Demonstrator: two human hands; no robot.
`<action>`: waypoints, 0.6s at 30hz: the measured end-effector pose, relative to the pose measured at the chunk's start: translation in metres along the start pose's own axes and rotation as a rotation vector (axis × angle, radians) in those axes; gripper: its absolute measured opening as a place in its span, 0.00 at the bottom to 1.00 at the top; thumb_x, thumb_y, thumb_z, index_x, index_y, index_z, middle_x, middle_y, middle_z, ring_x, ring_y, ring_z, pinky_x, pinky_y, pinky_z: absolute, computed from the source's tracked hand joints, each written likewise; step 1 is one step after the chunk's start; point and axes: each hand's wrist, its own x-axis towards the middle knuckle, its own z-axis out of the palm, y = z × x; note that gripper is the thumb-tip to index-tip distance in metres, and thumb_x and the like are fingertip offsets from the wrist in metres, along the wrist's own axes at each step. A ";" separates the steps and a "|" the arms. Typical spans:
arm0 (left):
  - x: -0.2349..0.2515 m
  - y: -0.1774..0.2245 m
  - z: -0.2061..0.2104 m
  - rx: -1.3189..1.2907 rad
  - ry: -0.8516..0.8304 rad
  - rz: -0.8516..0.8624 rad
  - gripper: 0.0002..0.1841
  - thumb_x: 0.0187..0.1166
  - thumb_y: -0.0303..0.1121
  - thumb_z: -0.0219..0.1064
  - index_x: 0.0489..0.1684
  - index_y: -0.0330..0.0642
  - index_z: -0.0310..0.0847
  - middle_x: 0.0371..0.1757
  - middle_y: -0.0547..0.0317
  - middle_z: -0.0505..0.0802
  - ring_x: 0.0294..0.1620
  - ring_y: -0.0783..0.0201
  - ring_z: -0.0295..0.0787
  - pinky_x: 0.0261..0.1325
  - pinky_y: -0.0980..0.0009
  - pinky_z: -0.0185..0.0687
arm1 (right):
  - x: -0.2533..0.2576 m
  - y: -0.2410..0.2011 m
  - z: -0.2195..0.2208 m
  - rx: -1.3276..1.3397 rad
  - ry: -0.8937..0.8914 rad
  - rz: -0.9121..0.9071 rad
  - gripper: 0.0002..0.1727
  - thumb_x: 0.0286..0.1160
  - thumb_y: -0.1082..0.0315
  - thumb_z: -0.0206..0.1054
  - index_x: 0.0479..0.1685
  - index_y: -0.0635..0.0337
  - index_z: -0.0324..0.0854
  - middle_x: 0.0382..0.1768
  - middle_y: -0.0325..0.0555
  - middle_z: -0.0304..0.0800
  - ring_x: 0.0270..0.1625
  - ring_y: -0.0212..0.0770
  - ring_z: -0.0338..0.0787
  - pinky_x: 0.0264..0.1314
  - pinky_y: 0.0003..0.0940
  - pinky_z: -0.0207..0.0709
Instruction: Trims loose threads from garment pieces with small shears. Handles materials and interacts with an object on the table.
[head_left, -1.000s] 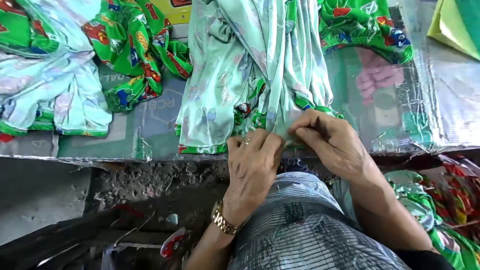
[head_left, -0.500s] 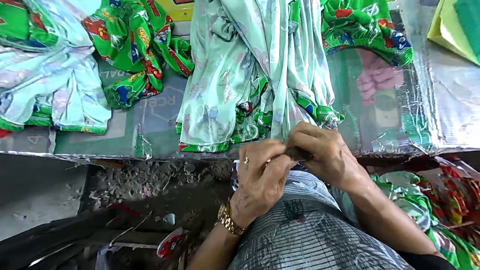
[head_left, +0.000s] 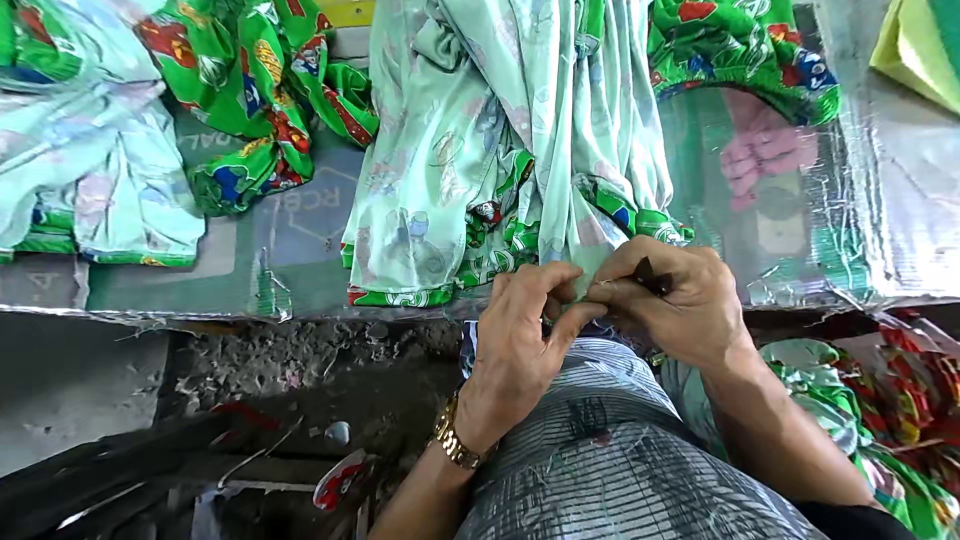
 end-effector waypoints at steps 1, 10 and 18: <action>0.000 0.001 0.000 0.019 -0.004 0.010 0.13 0.77 0.35 0.75 0.53 0.40 0.82 0.39 0.65 0.89 0.38 0.75 0.82 0.48 0.75 0.77 | 0.000 0.000 0.000 -0.015 0.002 -0.026 0.03 0.72 0.72 0.74 0.34 0.60 0.85 0.27 0.33 0.87 0.26 0.20 0.82 0.26 0.13 0.79; -0.026 -0.011 -0.005 0.384 0.013 0.292 0.05 0.84 0.34 0.65 0.48 0.52 0.87 0.44 0.60 0.88 0.50 0.64 0.81 0.64 0.61 0.65 | -0.025 -0.015 -0.002 -0.456 -0.079 -0.194 0.12 0.77 0.57 0.72 0.46 0.56 0.83 0.34 0.37 0.84 0.34 0.26 0.82 0.32 0.19 0.72; -0.041 -0.009 -0.008 0.476 0.119 0.412 0.05 0.83 0.33 0.63 0.50 0.51 0.81 0.46 0.63 0.87 0.53 0.64 0.80 0.74 0.58 0.59 | -0.036 -0.015 -0.012 -0.721 -0.097 -0.271 0.11 0.84 0.57 0.64 0.46 0.55 0.84 0.40 0.46 0.91 0.41 0.42 0.89 0.36 0.35 0.76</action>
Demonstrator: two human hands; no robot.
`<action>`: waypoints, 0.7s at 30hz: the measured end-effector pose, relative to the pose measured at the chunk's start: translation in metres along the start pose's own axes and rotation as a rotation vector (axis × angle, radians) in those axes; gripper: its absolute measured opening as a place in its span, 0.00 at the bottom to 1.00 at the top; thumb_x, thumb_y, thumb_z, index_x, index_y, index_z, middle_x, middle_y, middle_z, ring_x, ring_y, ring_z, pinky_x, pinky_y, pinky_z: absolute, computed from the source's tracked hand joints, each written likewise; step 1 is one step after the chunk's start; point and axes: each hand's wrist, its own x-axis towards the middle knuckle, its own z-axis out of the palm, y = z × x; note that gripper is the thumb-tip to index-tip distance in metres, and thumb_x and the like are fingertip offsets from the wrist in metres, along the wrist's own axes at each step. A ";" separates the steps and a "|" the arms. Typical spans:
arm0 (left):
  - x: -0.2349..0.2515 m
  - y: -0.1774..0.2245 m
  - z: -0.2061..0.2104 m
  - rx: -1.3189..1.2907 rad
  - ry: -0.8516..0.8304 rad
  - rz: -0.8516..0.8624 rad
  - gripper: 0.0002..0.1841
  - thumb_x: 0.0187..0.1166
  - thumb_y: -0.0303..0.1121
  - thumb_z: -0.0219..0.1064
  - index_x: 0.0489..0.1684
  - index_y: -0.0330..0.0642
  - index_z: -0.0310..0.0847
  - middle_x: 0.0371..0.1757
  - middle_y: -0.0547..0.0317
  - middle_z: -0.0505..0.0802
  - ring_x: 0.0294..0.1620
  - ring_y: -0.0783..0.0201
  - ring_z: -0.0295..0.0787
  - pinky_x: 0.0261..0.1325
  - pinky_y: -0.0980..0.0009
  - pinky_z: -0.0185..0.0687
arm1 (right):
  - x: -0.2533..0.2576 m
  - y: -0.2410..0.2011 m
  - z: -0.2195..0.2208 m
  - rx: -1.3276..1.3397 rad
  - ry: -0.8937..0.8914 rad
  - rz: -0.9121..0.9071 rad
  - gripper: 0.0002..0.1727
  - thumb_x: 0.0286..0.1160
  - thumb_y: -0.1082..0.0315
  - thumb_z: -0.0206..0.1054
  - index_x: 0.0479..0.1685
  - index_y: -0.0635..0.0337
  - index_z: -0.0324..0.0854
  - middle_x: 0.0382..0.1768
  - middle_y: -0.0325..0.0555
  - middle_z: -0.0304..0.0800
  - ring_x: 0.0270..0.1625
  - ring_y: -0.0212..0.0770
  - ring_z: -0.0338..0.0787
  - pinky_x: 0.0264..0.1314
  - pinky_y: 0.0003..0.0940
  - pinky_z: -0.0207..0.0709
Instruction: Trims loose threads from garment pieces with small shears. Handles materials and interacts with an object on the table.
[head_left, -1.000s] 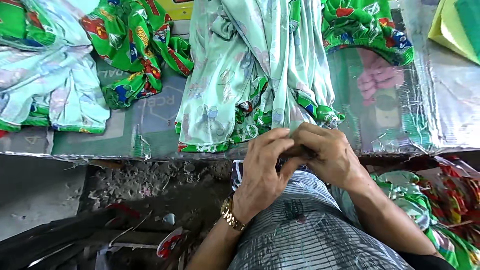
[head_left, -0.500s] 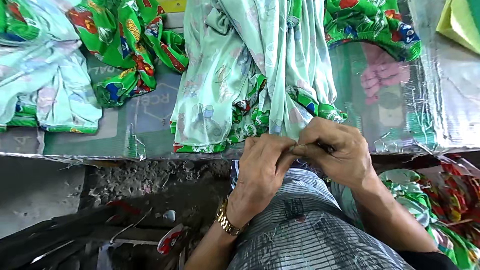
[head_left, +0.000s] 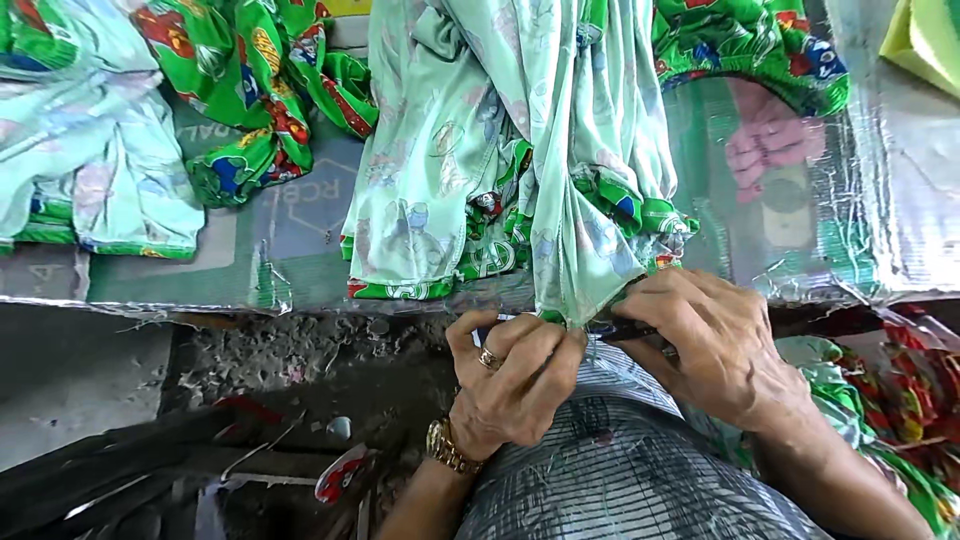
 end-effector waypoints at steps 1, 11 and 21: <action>-0.001 0.001 0.000 -0.006 0.007 0.001 0.05 0.84 0.33 0.62 0.50 0.51 0.81 0.45 0.63 0.87 0.52 0.65 0.81 0.74 0.59 0.60 | -0.001 0.000 0.001 -0.019 0.013 -0.009 0.10 0.84 0.59 0.64 0.46 0.55 0.84 0.40 0.47 0.91 0.42 0.43 0.89 0.37 0.36 0.75; 0.001 0.006 0.001 0.030 0.032 0.032 0.05 0.83 0.36 0.66 0.49 0.51 0.84 0.42 0.63 0.86 0.46 0.64 0.79 0.70 0.59 0.61 | 0.002 -0.006 0.017 -0.085 0.125 -0.115 0.04 0.84 0.68 0.64 0.44 0.56 0.83 0.35 0.46 0.90 0.34 0.43 0.84 0.35 0.36 0.68; 0.004 0.009 0.004 0.019 0.030 0.071 0.07 0.85 0.32 0.61 0.45 0.47 0.87 0.40 0.63 0.90 0.45 0.64 0.80 0.70 0.59 0.59 | 0.005 -0.003 0.024 -0.075 0.116 -0.157 0.07 0.84 0.71 0.61 0.43 0.59 0.84 0.33 0.47 0.90 0.30 0.44 0.82 0.31 0.37 0.66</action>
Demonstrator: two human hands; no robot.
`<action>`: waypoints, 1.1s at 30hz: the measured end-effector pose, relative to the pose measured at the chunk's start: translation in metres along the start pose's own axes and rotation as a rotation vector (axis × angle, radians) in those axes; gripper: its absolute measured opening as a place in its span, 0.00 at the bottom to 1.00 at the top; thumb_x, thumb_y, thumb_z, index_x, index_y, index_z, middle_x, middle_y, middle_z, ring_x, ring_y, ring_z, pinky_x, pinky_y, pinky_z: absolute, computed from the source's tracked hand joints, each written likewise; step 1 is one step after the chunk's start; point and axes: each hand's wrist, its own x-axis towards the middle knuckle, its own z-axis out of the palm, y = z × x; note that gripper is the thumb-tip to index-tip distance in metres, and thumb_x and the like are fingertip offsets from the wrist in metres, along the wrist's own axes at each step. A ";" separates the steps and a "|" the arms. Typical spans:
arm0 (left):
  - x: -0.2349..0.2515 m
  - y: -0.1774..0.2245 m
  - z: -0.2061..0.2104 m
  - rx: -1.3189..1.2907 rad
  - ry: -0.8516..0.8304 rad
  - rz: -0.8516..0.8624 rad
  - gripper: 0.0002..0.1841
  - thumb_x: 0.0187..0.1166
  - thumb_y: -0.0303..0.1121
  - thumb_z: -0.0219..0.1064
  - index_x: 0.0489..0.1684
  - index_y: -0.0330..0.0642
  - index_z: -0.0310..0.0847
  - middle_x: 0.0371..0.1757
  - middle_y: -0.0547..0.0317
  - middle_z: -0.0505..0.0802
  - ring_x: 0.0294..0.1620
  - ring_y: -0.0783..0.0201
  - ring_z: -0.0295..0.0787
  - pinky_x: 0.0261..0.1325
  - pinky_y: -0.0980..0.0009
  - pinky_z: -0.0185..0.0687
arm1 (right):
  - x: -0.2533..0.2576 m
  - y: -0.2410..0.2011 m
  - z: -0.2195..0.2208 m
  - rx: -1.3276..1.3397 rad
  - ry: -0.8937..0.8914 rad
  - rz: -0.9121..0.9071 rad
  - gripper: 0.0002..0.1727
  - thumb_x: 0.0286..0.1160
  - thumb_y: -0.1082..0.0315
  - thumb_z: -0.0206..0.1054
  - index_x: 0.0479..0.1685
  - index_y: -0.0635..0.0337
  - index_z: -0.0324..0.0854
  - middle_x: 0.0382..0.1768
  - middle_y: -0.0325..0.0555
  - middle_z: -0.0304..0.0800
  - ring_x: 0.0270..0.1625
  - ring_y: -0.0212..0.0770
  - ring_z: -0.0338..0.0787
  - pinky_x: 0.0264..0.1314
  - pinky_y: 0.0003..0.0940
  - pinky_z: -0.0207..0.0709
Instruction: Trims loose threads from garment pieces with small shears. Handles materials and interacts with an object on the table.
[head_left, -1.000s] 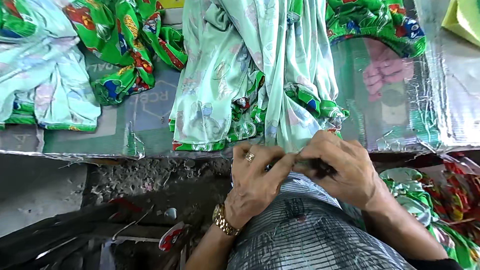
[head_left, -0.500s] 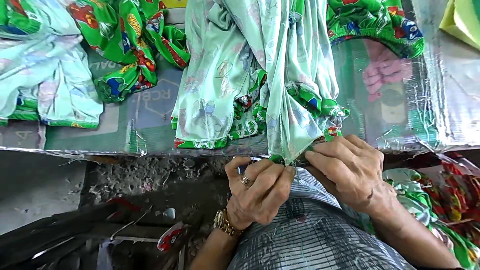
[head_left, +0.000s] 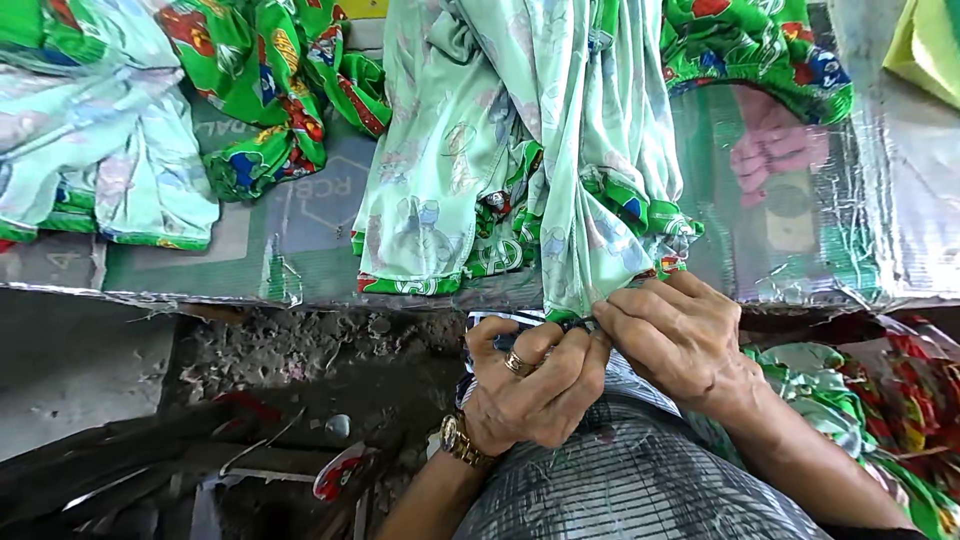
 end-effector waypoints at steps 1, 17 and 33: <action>0.000 0.000 0.000 0.006 -0.003 -0.001 0.07 0.85 0.32 0.61 0.45 0.47 0.87 0.40 0.63 0.90 0.46 0.64 0.80 0.70 0.59 0.59 | 0.000 0.000 0.001 0.009 -0.003 0.002 0.07 0.84 0.71 0.61 0.43 0.58 0.84 0.33 0.47 0.90 0.30 0.44 0.82 0.31 0.37 0.66; -0.004 -0.014 -0.040 -0.242 -0.353 -0.115 0.12 0.88 0.41 0.62 0.39 0.45 0.86 0.30 0.59 0.89 0.34 0.63 0.85 0.51 0.65 0.76 | -0.008 0.014 -0.057 0.403 -0.434 0.142 0.12 0.83 0.56 0.66 0.46 0.54 0.84 0.34 0.41 0.87 0.32 0.35 0.86 0.29 0.30 0.76; 0.005 0.010 -0.026 -0.432 -0.227 -0.101 0.09 0.87 0.36 0.65 0.37 0.41 0.82 0.31 0.56 0.87 0.38 0.62 0.86 0.51 0.68 0.79 | 0.018 -0.003 -0.004 0.103 -0.066 0.140 0.08 0.80 0.64 0.69 0.43 0.59 0.88 0.37 0.47 0.90 0.35 0.42 0.88 0.31 0.34 0.74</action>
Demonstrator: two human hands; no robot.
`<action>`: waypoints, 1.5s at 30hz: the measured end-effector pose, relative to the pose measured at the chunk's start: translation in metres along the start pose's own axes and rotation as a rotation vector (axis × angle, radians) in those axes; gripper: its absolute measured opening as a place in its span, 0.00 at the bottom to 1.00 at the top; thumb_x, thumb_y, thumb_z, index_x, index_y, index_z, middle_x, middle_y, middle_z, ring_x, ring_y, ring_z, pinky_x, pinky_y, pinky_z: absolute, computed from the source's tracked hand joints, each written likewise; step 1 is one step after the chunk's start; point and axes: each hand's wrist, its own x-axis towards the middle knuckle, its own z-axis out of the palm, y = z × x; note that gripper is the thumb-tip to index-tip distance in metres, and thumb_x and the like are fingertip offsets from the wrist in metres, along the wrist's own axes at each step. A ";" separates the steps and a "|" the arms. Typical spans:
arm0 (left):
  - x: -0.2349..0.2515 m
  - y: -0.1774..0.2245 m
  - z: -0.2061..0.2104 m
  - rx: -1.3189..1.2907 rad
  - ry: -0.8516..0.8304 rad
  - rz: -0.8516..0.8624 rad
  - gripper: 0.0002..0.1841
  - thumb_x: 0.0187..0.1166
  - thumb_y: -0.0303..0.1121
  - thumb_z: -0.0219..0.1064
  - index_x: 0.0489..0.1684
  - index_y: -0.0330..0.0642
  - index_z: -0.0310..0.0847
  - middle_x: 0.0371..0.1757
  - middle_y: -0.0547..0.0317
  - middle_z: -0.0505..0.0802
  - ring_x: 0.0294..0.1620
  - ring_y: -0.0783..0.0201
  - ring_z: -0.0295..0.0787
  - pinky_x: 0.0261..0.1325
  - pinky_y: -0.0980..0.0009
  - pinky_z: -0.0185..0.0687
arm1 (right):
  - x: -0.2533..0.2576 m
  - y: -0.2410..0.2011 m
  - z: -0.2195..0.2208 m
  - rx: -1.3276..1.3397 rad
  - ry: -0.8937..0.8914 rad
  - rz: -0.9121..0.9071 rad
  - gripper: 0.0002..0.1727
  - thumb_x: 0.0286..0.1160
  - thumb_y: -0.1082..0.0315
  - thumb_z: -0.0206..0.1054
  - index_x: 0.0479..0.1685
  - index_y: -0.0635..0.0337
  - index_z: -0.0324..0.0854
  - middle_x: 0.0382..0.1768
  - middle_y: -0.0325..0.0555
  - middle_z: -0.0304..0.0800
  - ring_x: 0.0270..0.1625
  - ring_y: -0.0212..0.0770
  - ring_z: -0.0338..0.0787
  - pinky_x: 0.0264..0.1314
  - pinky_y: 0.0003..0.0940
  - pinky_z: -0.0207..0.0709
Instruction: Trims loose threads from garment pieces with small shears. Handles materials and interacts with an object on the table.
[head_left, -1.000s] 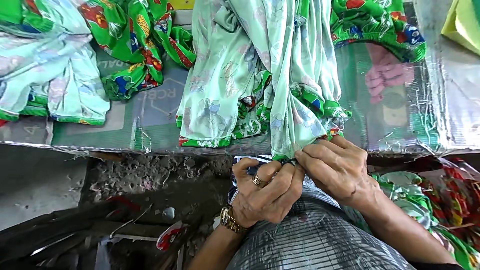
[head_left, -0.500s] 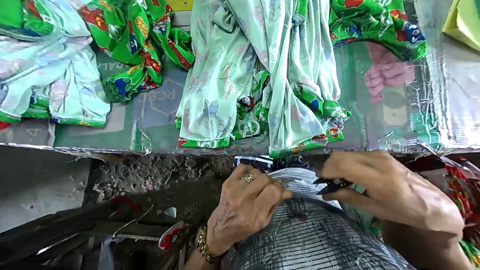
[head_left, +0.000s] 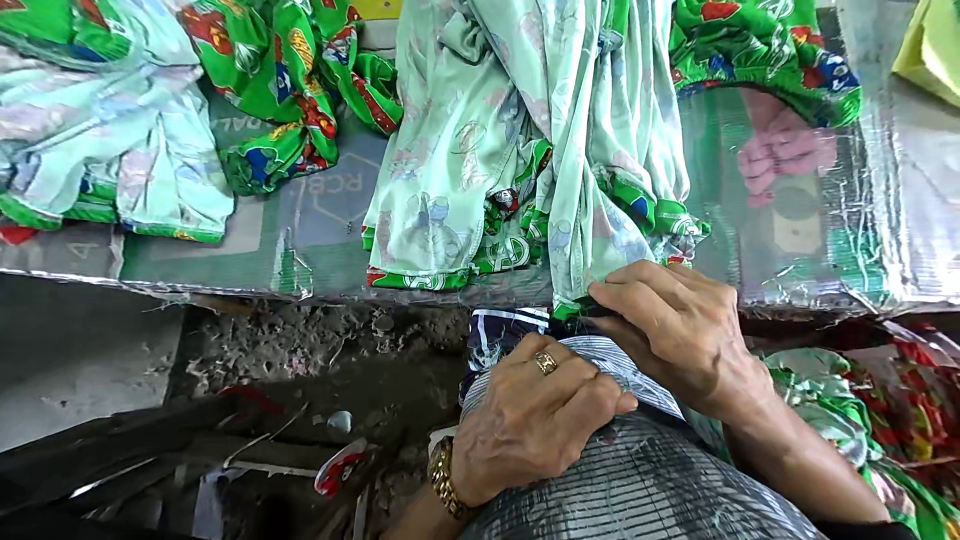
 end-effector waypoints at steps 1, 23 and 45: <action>0.000 0.000 0.000 -0.003 -0.004 0.000 0.09 0.87 0.36 0.65 0.37 0.41 0.82 0.31 0.56 0.87 0.37 0.62 0.86 0.51 0.68 0.79 | 0.000 0.000 0.000 0.014 -0.005 0.003 0.07 0.80 0.64 0.69 0.43 0.59 0.88 0.38 0.46 0.90 0.35 0.42 0.88 0.31 0.34 0.74; 0.001 0.000 0.001 -0.033 0.005 0.010 0.09 0.86 0.36 0.65 0.38 0.40 0.83 0.33 0.56 0.89 0.39 0.63 0.87 0.53 0.68 0.80 | -0.004 0.007 0.005 0.151 0.031 0.023 0.07 0.81 0.65 0.69 0.40 0.57 0.90 0.37 0.43 0.91 0.38 0.38 0.89 0.36 0.33 0.77; 0.039 -0.016 0.002 0.183 0.191 -0.337 0.26 0.72 0.46 0.79 0.65 0.49 0.75 0.68 0.57 0.85 0.72 0.60 0.78 0.73 0.57 0.70 | 0.006 0.014 -0.027 0.306 0.050 0.209 0.04 0.73 0.70 0.68 0.41 0.58 0.87 0.35 0.34 0.82 0.35 0.19 0.80 0.35 0.12 0.74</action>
